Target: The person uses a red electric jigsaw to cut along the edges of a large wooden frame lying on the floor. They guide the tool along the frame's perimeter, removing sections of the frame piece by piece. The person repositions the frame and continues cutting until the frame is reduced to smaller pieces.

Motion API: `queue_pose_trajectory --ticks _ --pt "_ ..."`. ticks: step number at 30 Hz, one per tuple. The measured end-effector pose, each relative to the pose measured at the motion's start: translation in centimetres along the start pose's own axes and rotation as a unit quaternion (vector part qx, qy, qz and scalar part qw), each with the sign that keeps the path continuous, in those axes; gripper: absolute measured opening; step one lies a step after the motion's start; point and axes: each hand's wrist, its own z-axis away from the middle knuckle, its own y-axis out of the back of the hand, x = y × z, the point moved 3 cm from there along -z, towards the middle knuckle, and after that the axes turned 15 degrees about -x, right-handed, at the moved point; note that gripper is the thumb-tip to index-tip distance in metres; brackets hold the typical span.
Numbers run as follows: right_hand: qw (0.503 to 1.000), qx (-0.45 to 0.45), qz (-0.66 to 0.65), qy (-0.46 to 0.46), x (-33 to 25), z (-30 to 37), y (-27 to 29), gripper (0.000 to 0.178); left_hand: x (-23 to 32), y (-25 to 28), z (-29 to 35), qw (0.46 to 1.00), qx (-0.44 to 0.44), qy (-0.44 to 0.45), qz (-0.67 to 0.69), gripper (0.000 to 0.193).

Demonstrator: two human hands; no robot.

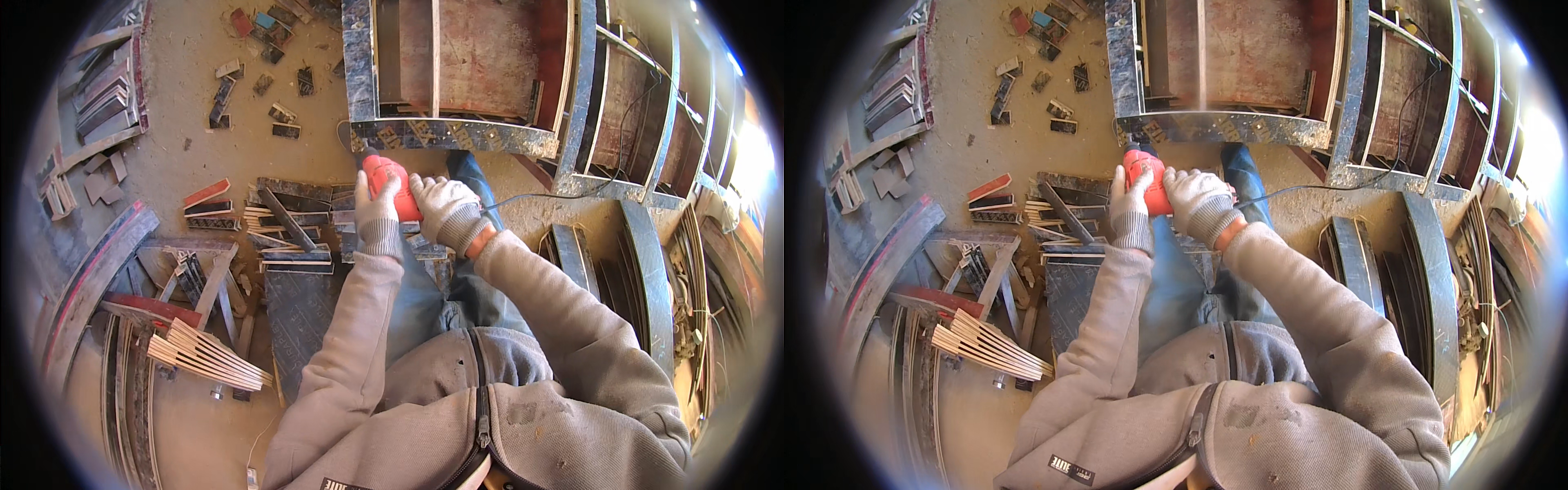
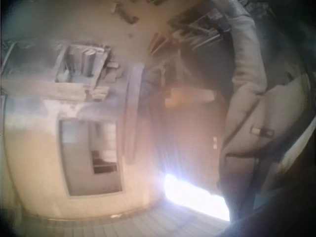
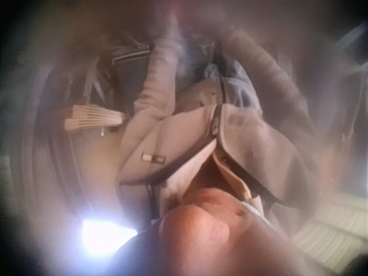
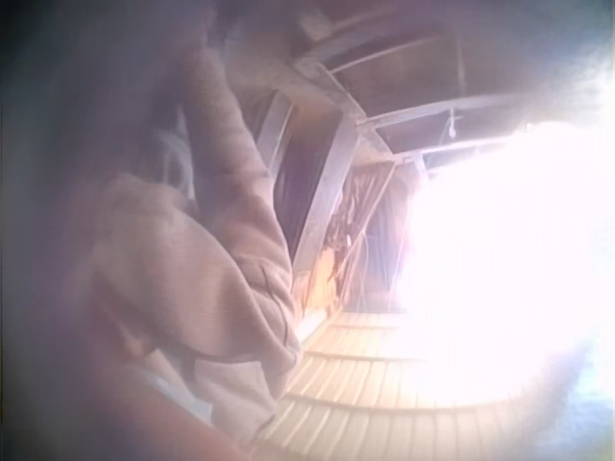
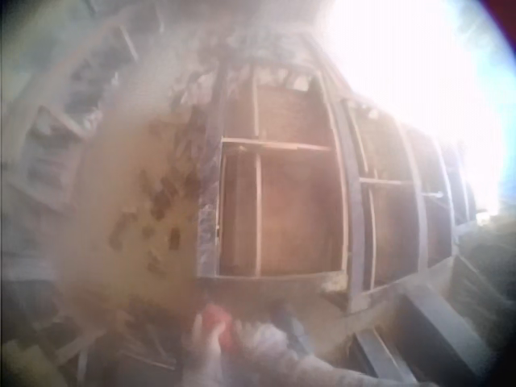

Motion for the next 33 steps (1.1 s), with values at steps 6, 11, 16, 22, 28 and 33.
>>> queue_pose_trajectory --ticks 6,11,16,22,28,33 --pt "0.999 -0.003 -0.020 -0.045 -1.1 -1.9 -0.6 0.061 0.0 1.8 -2.8 0.996 -0.051 0.067 0.010 0.093" --pt "0.997 0.028 -0.025 -0.065 -1.7 -2.1 -0.5 0.040 0.2 1.7 -3.3 0.994 -0.074 0.078 0.009 0.093" --pt "0.994 0.001 -0.079 -0.077 -1.9 -2.9 0.2 0.033 0.8 2.0 -4.6 0.990 -0.080 0.111 -0.046 0.093" --pt "0.987 -0.070 -0.096 -0.110 -2.4 -4.6 0.3 0.030 0.9 2.9 -7.3 0.984 -0.144 0.092 0.051 0.064" --pt "0.991 -0.091 -0.054 -0.081 -4.1 -6.0 2.5 0.020 -0.7 4.9 -10.6 0.962 -0.191 0.157 0.117 0.049" --pt "0.986 -0.091 -0.089 -0.105 -4.5 -6.6 4.7 0.019 -1.5 6.4 -12.2 0.956 -0.132 0.216 0.151 0.064"
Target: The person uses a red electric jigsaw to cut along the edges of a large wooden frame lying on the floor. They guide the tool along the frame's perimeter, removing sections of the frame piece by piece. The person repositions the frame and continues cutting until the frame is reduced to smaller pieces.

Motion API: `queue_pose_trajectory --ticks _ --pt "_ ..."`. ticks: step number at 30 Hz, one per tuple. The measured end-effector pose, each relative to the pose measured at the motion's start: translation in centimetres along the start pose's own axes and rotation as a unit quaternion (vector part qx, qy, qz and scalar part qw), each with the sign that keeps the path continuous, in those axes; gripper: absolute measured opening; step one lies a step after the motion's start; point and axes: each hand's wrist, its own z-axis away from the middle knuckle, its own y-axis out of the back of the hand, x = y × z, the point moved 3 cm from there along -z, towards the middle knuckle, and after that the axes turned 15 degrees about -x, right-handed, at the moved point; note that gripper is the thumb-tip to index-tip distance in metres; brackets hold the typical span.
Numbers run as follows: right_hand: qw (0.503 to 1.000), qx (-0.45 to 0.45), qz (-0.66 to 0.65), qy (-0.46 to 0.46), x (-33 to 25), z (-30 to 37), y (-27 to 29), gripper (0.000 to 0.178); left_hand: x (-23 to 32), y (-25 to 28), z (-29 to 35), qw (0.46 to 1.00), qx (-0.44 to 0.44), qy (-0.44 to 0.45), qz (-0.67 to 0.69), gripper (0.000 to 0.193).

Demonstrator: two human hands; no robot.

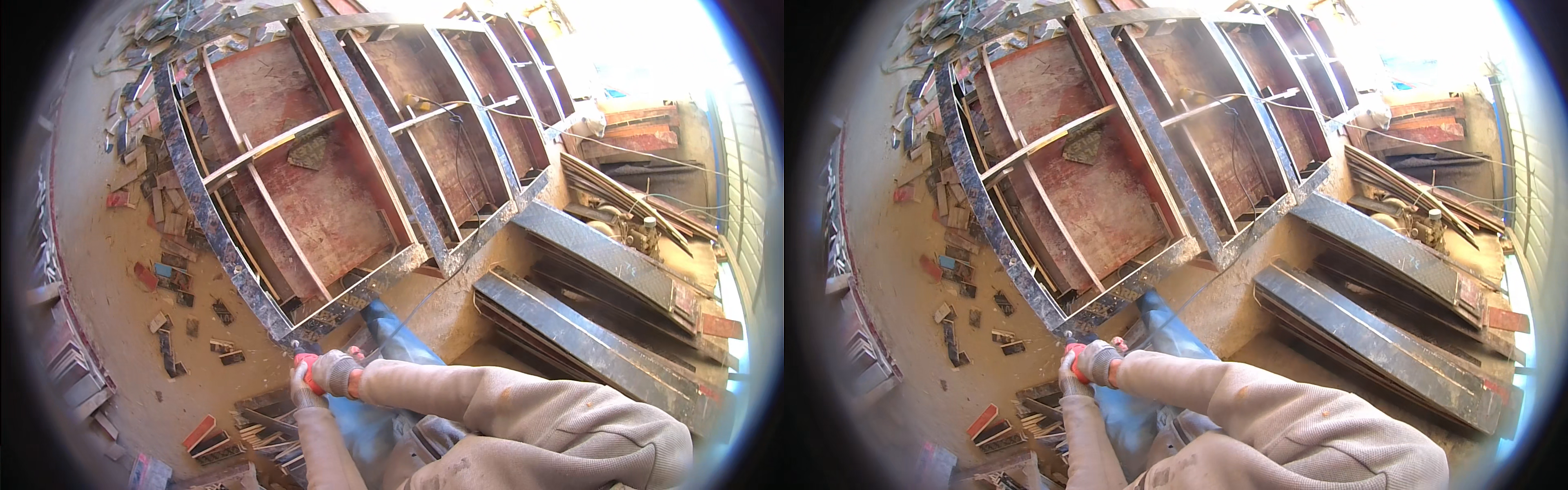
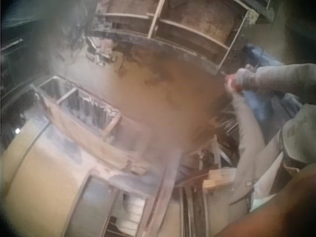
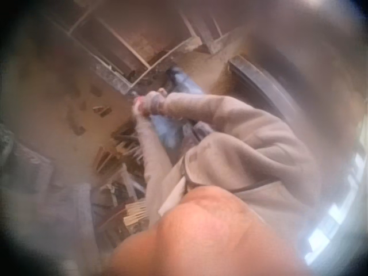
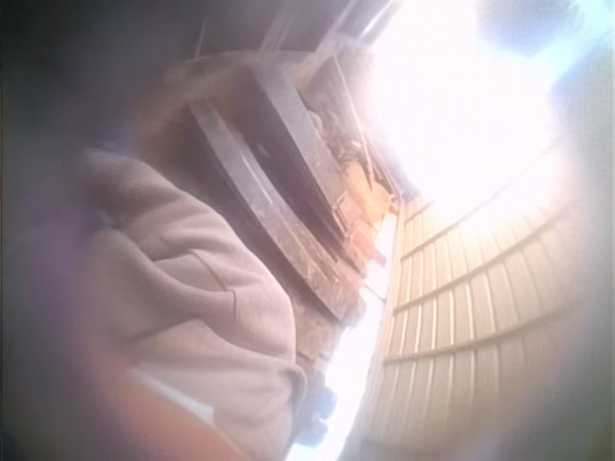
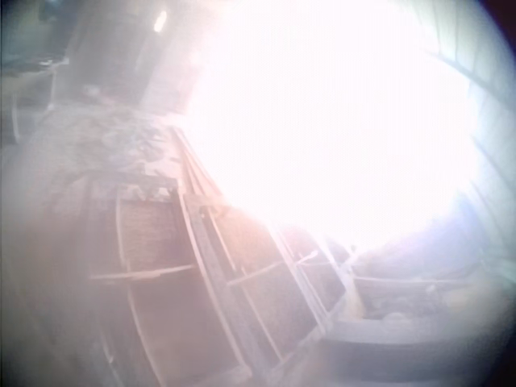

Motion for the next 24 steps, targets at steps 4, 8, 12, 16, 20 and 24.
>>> queue_pose_trajectory --ticks 4,8,12,16,20,24 --pt "0.996 -0.076 0.038 0.005 0.5 -0.9 0.7 0.017 -0.4 -0.2 -0.7 0.997 -0.009 -0.036 -0.062 0.043" --pt "0.997 -0.056 0.047 0.031 0.2 -1.8 1.3 0.020 0.2 0.0 -1.4 0.999 -0.035 0.028 0.016 0.051" --pt "0.998 0.039 -0.002 0.044 -0.6 -2.9 1.5 0.028 1.4 0.7 -1.8 0.997 -0.042 0.071 -0.003 0.056" --pt "0.999 0.007 0.034 -0.017 -0.7 -4.9 -0.6 0.027 -0.6 0.3 -1.9 1.000 -0.009 0.003 0.026 0.050" --pt "0.996 0.004 0.076 -0.050 -0.6 -7.6 -2.9 0.026 -1.2 0.6 -2.5 0.998 -0.021 -0.005 0.054 0.049" --pt "0.988 -0.038 0.109 -0.103 0.6 -9.4 -3.3 0.015 0.8 -0.3 -4.2 0.981 -0.129 0.071 0.128 0.043"
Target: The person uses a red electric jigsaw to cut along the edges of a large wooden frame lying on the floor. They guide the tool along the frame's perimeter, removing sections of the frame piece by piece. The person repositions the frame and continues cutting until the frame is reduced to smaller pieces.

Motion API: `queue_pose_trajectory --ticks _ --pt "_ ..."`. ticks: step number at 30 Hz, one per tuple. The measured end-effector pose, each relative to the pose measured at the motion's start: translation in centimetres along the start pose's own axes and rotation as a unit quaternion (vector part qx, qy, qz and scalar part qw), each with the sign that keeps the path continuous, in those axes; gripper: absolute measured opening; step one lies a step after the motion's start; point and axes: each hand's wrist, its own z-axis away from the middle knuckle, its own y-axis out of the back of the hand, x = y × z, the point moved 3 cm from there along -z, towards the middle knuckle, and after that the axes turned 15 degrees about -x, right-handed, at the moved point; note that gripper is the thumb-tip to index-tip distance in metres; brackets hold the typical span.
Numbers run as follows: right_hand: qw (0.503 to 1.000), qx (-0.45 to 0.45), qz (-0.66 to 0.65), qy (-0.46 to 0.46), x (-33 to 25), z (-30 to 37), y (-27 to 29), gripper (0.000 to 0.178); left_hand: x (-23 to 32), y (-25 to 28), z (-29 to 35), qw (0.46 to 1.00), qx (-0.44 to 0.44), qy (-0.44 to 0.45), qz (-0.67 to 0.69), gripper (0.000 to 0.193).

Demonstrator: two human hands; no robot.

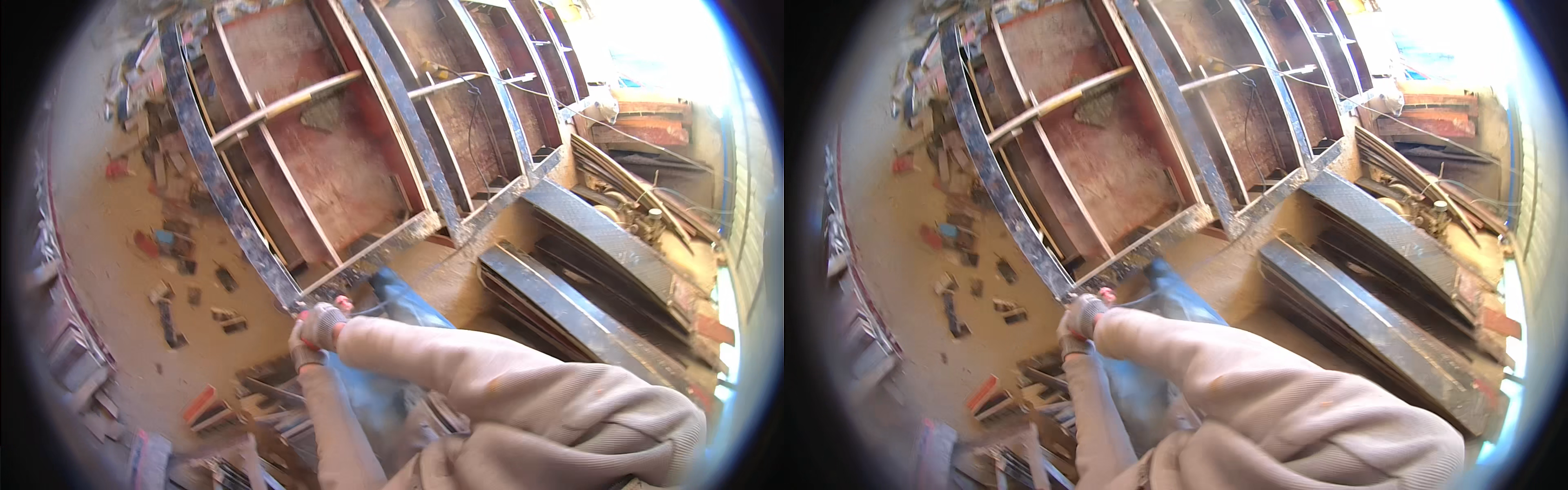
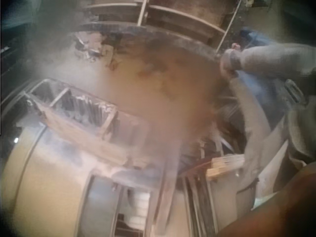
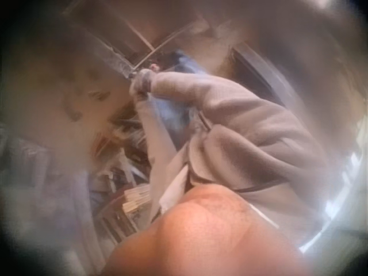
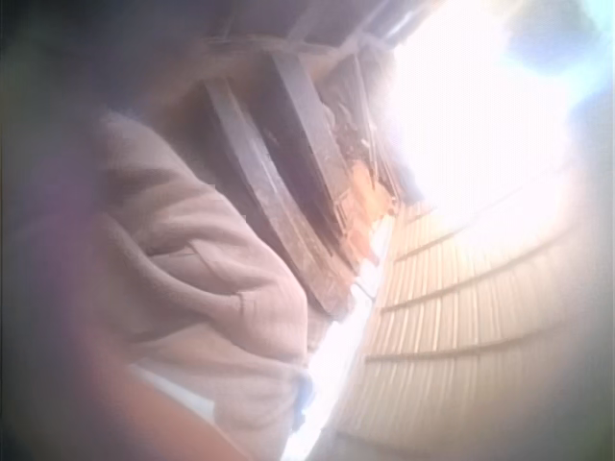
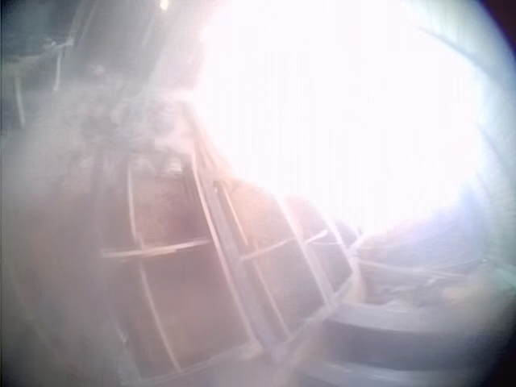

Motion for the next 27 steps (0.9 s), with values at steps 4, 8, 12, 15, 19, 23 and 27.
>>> queue_pose_trajectory --ticks 4,8,12,15,19,23,27 --pt "0.990 0.032 0.058 0.121 1.0 1.0 0.8 0.018 -0.5 -1.4 -0.1 0.970 0.138 -0.091 -0.179 0.051" --pt "0.982 0.119 -0.008 0.148 1.6 5.9 1.5 0.009 -2.1 -3.5 5.0 0.971 0.045 -0.136 -0.193 0.032" --pt "0.959 0.175 0.068 0.215 1.5 13.1 1.7 0.004 -4.0 -6.0 10.3 0.976 0.009 -0.161 -0.147 0.037" --pt "0.947 0.207 0.115 0.218 2.8 18.3 2.0 0.007 -5.6 -9.0 11.9 0.967 0.027 -0.177 -0.180 0.039" --pt "0.977 0.205 0.005 0.056 3.4 23.1 5.1 0.025 -4.3 -14.8 13.5 0.929 0.032 -0.219 -0.296 0.071" --pt "0.978 0.186 -0.088 -0.035 -1.2 25.5 9.9 0.035 1.5 -19.0 17.8 0.962 -0.030 -0.129 -0.240 0.072" --pt "0.969 0.239 -0.063 -0.012 -7.5 26.1 16.3 0.023 9.9 -20.4 22.9 0.960 -0.042 -0.158 -0.227 0.056"
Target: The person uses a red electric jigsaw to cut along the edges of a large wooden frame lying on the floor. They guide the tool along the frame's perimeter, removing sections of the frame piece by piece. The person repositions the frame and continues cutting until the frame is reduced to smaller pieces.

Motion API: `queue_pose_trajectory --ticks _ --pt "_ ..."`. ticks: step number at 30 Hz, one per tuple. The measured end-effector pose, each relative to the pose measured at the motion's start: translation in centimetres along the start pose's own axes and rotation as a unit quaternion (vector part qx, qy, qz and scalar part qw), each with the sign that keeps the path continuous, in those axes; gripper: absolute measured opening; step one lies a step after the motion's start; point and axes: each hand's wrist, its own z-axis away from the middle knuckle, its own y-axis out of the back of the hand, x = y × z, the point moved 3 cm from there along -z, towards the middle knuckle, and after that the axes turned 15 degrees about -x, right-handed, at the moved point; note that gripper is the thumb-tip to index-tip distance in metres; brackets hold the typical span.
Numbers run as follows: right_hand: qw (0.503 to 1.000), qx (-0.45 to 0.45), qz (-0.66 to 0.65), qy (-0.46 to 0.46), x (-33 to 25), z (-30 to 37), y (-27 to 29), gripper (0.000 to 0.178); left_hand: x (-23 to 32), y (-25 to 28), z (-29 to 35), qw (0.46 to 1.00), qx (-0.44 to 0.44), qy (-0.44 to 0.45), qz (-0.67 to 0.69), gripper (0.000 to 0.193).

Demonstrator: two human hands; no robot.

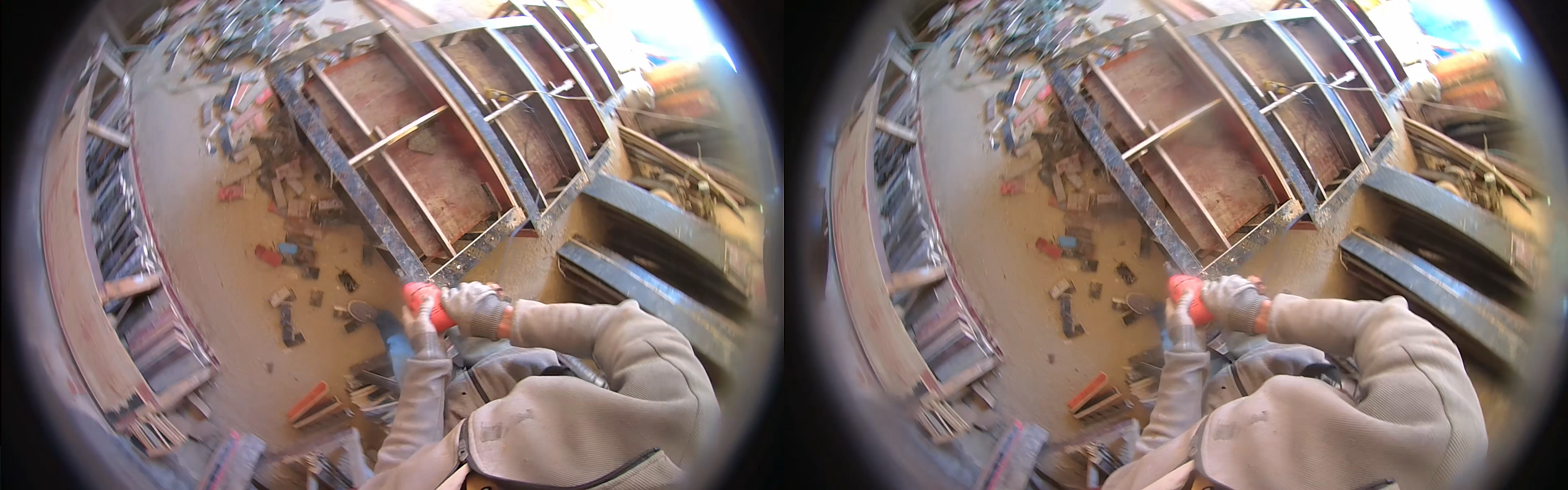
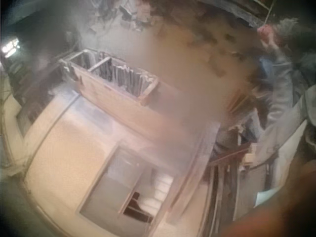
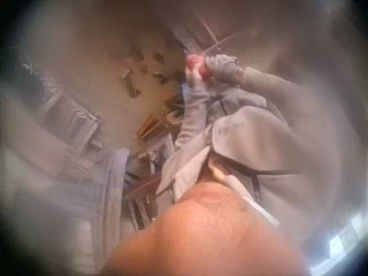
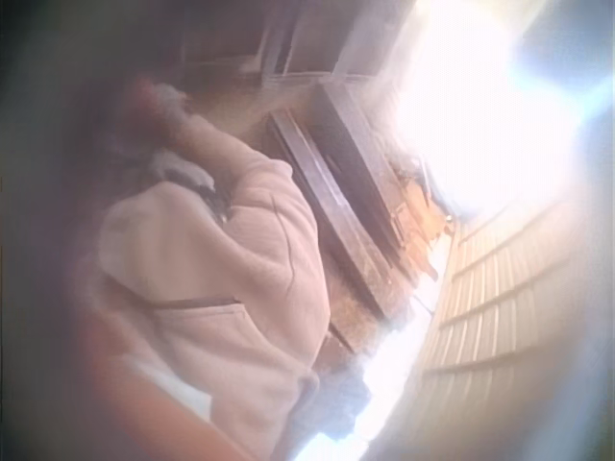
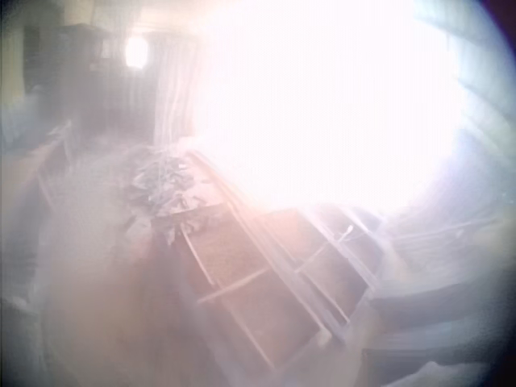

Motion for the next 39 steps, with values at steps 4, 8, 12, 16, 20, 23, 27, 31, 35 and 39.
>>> queue_pose_trajectory --ticks 4,8,12,16,20,23,27,31,35,39 --pt "0.997 0.051 -0.024 0.050 -4.5 -3.2 3.8 0.020 8.0 2.9 -0.4 1.000 -0.022 0.005 -0.006 0.056" --pt "0.985 0.126 -0.099 0.063 -6.6 -5.7 7.5 0.019 15.5 3.0 -2.1 0.997 -0.027 0.060 -0.045 0.068" --pt "0.975 0.081 -0.201 0.049 -7.0 -9.5 12.6 0.033 23.2 0.9 -5.9 0.987 -0.051 0.098 -0.114 0.079" --pt "0.960 0.109 -0.256 0.022 -5.7 -16.7 20.7 0.034 31.4 -0.4 -14.6 0.970 -0.043 0.107 -0.215 0.079" --pt "0.934 0.256 -0.247 -0.004 -3.4 -25.7 30.8 0.029 42.0 -3.3 -27.3 0.955 -0.073 0.119 -0.262 0.077" --pt "0.934 0.135 -0.332 -0.007 -1.8 -31.7 36.9 0.024 49.5 -7.2 -32.6 0.959 -0.032 0.146 -0.241 0.078" --pt "0.872 0.225 -0.425 -0.091 1.2 -35.4 44.6 0.022 56.5 -16.0 -37.7 0.928 -0.055 0.154 -0.334 0.085" --pt "0.850 0.240 -0.441 -0.160 4.3 -40.1 49.6 0.023 60.5 -21.4 -45.8 0.872 -0.094 0.196 -0.439 0.089" --pt "0.802 0.260 -0.496 -0.208 6.5 -47.4 52.6 0.039 62.9 -22.7 -56.8 0.798 -0.164 0.247 -0.525 0.088" --pt "0.754 0.228 -0.539 -0.299 7.8 -54.6 55.0 0.044 65.3 -25.4 -64.7 0.587 -0.244 0.175 -0.752 0.094"
